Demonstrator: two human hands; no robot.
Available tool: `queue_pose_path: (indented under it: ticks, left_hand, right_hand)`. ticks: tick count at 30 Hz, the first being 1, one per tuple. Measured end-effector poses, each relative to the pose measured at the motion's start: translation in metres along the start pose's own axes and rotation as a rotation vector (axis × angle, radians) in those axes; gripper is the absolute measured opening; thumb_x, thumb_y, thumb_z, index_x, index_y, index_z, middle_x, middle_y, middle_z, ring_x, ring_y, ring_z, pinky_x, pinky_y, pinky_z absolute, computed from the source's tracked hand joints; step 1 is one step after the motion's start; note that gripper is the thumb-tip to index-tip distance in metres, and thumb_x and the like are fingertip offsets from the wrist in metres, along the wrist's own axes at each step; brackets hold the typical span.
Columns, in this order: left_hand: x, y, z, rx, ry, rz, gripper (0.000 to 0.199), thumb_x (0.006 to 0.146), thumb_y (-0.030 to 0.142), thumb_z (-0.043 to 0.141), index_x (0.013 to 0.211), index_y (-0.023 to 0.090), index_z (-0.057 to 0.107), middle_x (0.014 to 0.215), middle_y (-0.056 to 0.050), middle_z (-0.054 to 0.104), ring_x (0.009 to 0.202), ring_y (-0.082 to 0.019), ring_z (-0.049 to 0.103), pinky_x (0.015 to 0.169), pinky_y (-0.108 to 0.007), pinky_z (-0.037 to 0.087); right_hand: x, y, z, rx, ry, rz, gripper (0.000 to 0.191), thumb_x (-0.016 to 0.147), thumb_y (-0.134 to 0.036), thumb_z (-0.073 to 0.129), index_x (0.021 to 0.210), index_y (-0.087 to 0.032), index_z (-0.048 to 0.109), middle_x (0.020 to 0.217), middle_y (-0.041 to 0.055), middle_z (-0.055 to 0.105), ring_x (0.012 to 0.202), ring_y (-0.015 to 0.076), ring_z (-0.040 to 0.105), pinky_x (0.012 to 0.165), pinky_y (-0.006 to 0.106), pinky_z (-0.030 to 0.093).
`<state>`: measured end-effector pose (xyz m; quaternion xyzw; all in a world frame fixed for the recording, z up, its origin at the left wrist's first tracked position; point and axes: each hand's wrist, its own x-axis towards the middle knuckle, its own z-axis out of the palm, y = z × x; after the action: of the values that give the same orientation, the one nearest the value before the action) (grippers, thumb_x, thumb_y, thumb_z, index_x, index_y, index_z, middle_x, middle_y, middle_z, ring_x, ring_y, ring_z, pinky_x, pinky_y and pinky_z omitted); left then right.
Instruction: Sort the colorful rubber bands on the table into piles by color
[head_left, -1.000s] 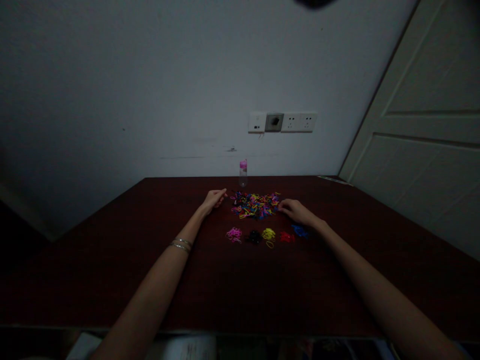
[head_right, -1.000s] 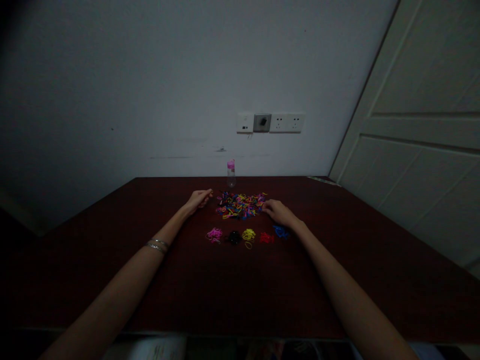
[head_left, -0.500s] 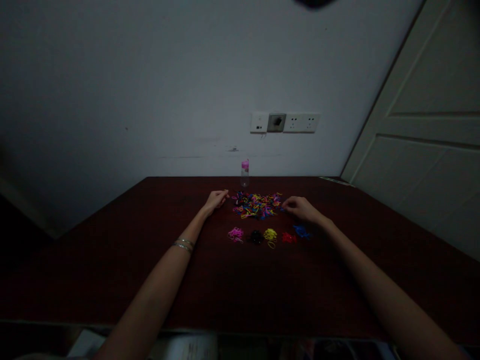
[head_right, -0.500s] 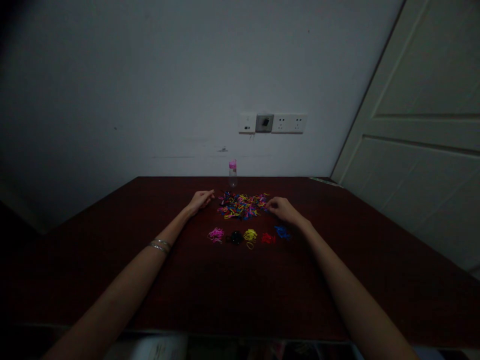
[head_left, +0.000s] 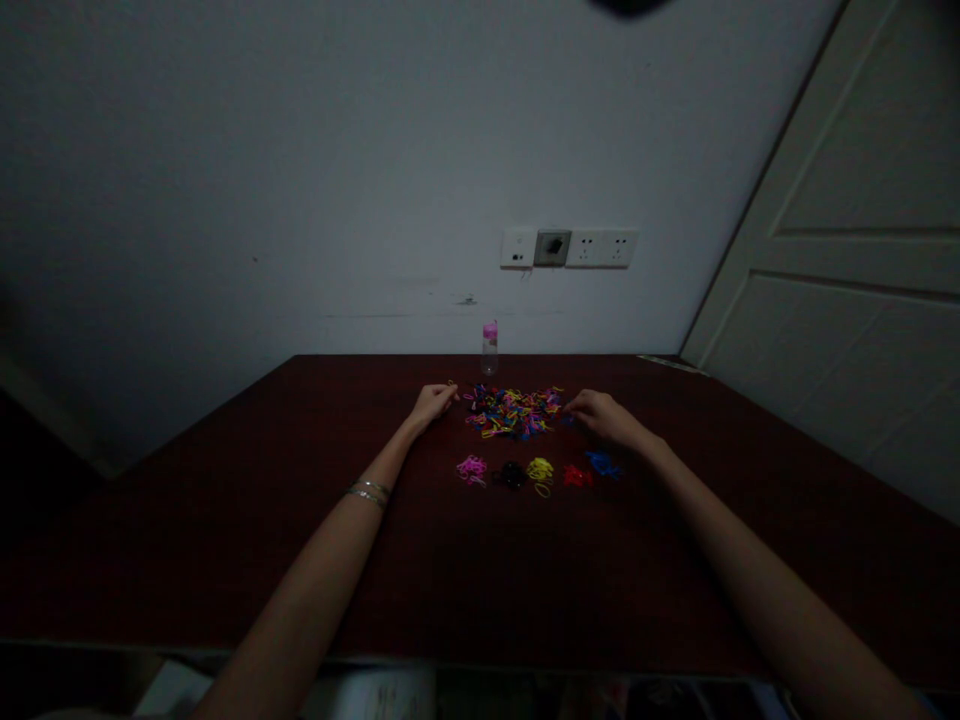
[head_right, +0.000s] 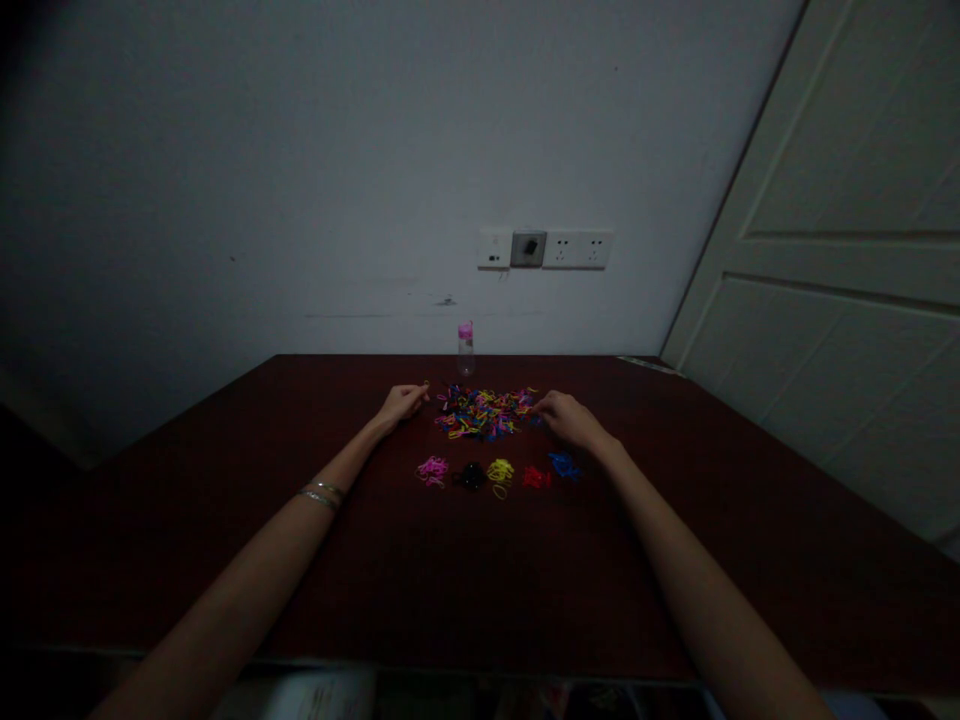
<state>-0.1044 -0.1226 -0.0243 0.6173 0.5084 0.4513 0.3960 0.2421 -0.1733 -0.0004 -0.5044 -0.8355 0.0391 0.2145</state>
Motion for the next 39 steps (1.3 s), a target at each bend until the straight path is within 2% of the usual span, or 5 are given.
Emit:
queue_pose_path:
  ticks: [17, 23, 27, 32, 39]
  left_hand:
    - [-0.001, 0.001, 0.002, -0.011, 0.019, 0.011, 0.031, 0.071, 0.041, 0.052, 0.061, 0.012, 0.057, 0.038, 0.007, 0.034, 0.034, -0.004, 0.026, 0.040, -0.020, 0.015]
    - [-0.001, 0.001, 0.002, 0.011, 0.027, 0.012, 0.033, 0.072, 0.043, 0.051, 0.060, 0.012, 0.057, 0.037, 0.007, 0.032, 0.035, -0.005, 0.026, 0.041, -0.020, 0.015]
    - [-0.001, 0.000, 0.002, 0.027, 0.025, 0.031, 0.034, 0.072, 0.044, 0.050, 0.060, 0.012, 0.057, 0.037, 0.007, 0.032, 0.035, -0.005, 0.026, 0.041, -0.020, 0.015]
    - [0.002, -0.002, 0.001, 0.057, 0.030, 0.052, 0.035, 0.070, 0.044, 0.050, 0.059, 0.012, 0.058, 0.037, 0.006, 0.034, 0.036, -0.005, 0.027, 0.041, -0.021, 0.016]
    - [0.000, -0.002, 0.001, 0.035, 0.031, 0.059, 0.033, 0.071, 0.043, 0.050, 0.059, 0.012, 0.057, 0.036, 0.006, 0.033, 0.035, -0.005, 0.026, 0.041, -0.020, 0.016]
  right_hand:
    - [-0.004, -0.023, -0.011, -0.262, 0.123, -0.026, 0.024, 0.082, -0.018, 0.046, 0.098, -0.021, 0.063, 0.098, 0.0096, 0.062, 0.095, 0.0229, 0.052, 0.066, 0.028, 0.043]
    - [0.004, -0.078, 0.005, 0.189, 0.204, -0.188, 0.014, 0.080, -0.022, 0.054, 0.086, -0.021, 0.066, 0.084, 0.0040, 0.066, 0.080, 0.0176, 0.055, 0.072, 0.031, 0.043]
    - [-0.001, -0.128, 0.022, 0.332, 0.145, -0.347, 0.011, 0.080, -0.021, 0.056, 0.083, -0.020, 0.066, 0.081, 0.0034, 0.066, 0.081, 0.0166, 0.054, 0.075, 0.031, 0.041]
    - [-0.011, -0.165, 0.032, 0.191, 0.059, -0.526, 0.014, 0.083, -0.016, 0.051, 0.085, -0.018, 0.065, 0.083, 0.0043, 0.064, 0.085, 0.0168, 0.048, 0.078, 0.031, 0.038]
    - [-0.017, -0.172, 0.037, -0.050, -0.027, -0.638, 0.014, 0.084, -0.022, 0.050, 0.087, -0.019, 0.063, 0.083, 0.0054, 0.062, 0.088, 0.0189, 0.045, 0.078, 0.033, 0.036]
